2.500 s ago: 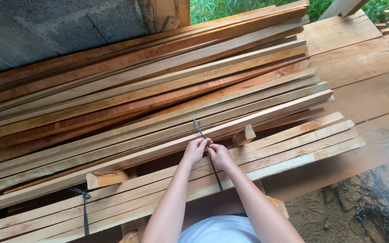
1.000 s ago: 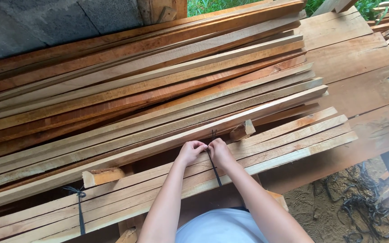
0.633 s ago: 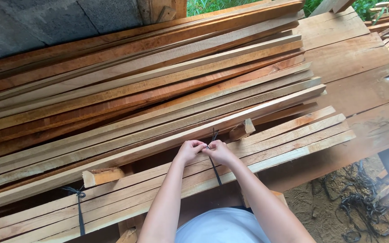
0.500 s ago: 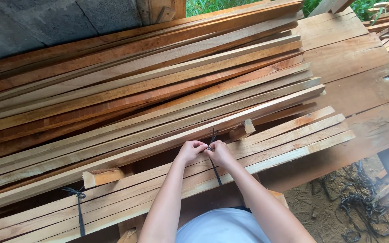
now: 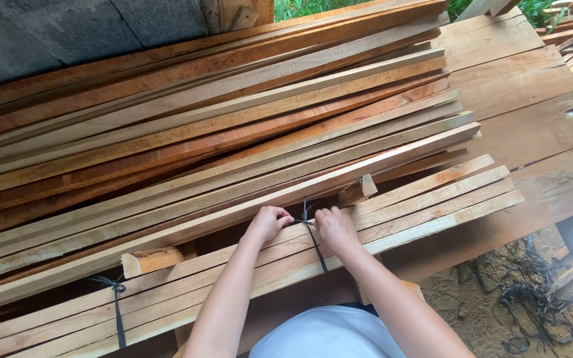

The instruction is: Bundling multiple thin wooden slats together using black plastic ties.

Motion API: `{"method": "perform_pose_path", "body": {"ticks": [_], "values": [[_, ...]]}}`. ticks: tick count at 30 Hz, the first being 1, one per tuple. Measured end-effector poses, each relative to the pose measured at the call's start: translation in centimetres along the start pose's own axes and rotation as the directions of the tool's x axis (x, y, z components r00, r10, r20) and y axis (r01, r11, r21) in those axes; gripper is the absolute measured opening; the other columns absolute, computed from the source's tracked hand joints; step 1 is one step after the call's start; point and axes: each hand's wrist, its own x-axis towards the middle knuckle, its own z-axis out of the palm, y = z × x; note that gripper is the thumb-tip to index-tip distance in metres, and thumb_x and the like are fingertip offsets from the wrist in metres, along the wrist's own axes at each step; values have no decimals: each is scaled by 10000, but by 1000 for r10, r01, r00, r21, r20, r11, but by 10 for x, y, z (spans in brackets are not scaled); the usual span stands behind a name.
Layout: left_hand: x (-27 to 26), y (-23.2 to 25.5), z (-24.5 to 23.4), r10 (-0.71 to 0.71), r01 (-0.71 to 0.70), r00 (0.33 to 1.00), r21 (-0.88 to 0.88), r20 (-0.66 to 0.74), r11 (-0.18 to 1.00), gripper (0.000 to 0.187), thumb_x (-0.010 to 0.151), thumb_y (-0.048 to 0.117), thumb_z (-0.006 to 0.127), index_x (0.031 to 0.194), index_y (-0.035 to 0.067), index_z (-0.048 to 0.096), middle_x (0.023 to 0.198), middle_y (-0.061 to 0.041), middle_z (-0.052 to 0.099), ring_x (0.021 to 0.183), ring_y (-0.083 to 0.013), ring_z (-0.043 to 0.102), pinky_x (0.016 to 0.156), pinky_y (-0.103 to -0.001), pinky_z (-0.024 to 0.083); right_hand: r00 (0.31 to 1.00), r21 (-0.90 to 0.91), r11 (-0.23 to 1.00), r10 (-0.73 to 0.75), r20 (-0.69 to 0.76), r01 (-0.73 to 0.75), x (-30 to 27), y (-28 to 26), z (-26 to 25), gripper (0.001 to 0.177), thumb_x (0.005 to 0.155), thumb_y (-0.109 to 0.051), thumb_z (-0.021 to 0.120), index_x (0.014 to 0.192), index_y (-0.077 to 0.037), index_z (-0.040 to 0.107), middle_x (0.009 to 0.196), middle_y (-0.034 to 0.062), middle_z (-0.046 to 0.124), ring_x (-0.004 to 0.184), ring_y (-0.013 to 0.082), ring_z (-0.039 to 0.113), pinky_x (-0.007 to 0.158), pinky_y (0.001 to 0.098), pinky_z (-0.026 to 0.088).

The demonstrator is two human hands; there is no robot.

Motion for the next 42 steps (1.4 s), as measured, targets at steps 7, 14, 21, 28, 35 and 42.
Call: {"method": "perform_pose_path", "body": {"ticks": [7,14,21,28,35,42], "values": [[0,1,5,-26,30,999,153,-28,988,171,927,408,680,998,318,806,1053,44,784,1115,-232,708,933,-385,562,993,91,989,113,31,-116,-20,-2,-2,158,904,-299,565,805,-179,592,761,31,636,860,272,703,668,416,585],[-3,-10,15,33,-26,998,151,-47,988,185,943,361,650,978,211,752,1036,-45,757,1105,-291,695,916,-438,564,985,206,964,154,78,-167,-28,-6,-6,172,935,-281,564,827,-148,577,796,76,623,943,304,672,741,424,579],[-4,-19,25,-22,34,998,238,-55,971,247,969,453,579,1011,261,728,1058,6,751,1137,-257,689,956,-431,515,982,248,952,159,102,-180,-32,-2,8,176,969,-303,543,874,-160,579,836,65,617,1001,290,650,798,403,582],[-19,-27,16,-57,90,989,251,-134,964,283,984,509,540,1057,303,720,1087,51,749,1142,-207,691,954,-412,517,981,279,945,189,-49,-168,-32,4,24,227,907,-473,662,943,-250,656,835,-58,648,956,187,666,801,396,573],[-77,-71,49,53,204,874,464,-483,862,411,1002,587,464,1147,257,662,1104,31,674,1145,-218,627,1043,-465,415,962,134,991,46,-268,-10,-41,-44,12,567,963,-547,566,1379,-163,559,1419,30,571,1408,266,452,1157,539,339],[-94,-61,60,157,221,808,540,-567,812,417,1011,464,435,1314,197,540,1291,-8,579,1328,-233,490,1196,-537,253,992,70,997,-17,-127,26,-12,-36,23,576,922,-653,504,1194,-155,606,1205,31,617,1237,227,546,1174,539,283]]}}
